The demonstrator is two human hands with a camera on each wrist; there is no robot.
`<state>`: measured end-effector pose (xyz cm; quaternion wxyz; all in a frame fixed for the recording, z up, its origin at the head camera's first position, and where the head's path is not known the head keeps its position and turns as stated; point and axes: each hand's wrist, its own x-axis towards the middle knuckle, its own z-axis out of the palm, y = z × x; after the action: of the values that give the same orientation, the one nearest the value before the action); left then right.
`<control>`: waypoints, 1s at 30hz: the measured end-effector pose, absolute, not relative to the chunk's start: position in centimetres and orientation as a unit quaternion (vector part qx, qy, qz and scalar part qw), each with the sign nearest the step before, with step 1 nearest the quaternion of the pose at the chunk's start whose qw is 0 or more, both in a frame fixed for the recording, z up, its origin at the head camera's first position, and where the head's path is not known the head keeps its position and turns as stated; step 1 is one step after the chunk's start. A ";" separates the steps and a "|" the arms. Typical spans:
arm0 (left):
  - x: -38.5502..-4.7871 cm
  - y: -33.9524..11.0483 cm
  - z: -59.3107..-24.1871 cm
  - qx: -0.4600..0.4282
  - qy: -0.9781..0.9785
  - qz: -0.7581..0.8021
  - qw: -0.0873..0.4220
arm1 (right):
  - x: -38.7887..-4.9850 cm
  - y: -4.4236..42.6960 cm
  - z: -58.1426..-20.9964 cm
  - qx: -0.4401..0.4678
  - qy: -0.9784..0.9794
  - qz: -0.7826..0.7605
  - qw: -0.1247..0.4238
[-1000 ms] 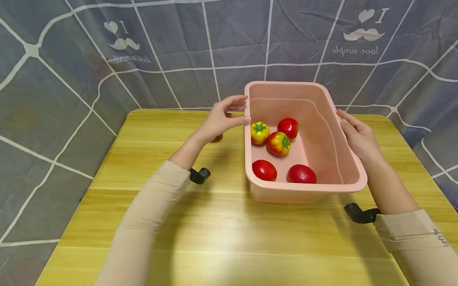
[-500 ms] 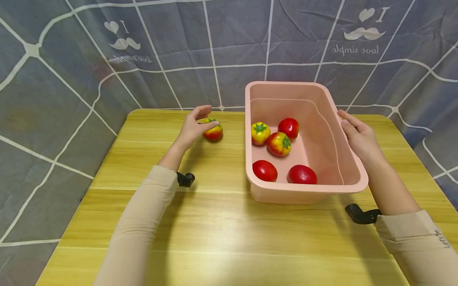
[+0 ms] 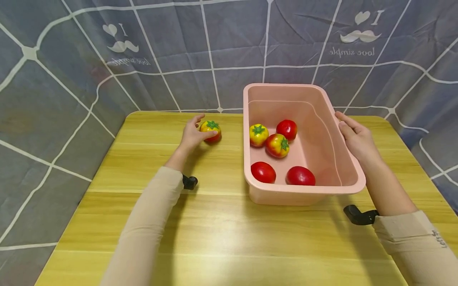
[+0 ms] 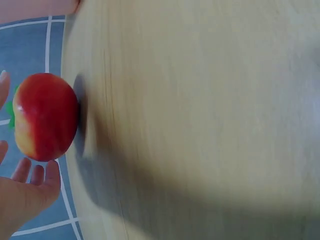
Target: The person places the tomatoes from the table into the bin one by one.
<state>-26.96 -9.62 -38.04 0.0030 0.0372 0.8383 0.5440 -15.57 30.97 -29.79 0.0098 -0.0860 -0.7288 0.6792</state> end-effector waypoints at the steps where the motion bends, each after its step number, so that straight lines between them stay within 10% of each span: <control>1: -27.0 -9.5 -38.1 0.039 0.838 0.545 0.002 | -15.5 31.0 -29.8 -0.086 -0.727 0.681 0.010; 30: -26.8 -9.4 -38.7 0.020 0.841 0.540 -0.011 | -15.7 31.2 -29.8 -0.081 -0.723 0.687 0.005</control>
<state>-26.77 -9.35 -38.69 -0.0108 0.0196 0.8412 0.5403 -15.75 31.19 -29.83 0.0050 -0.0810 -0.7226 0.6865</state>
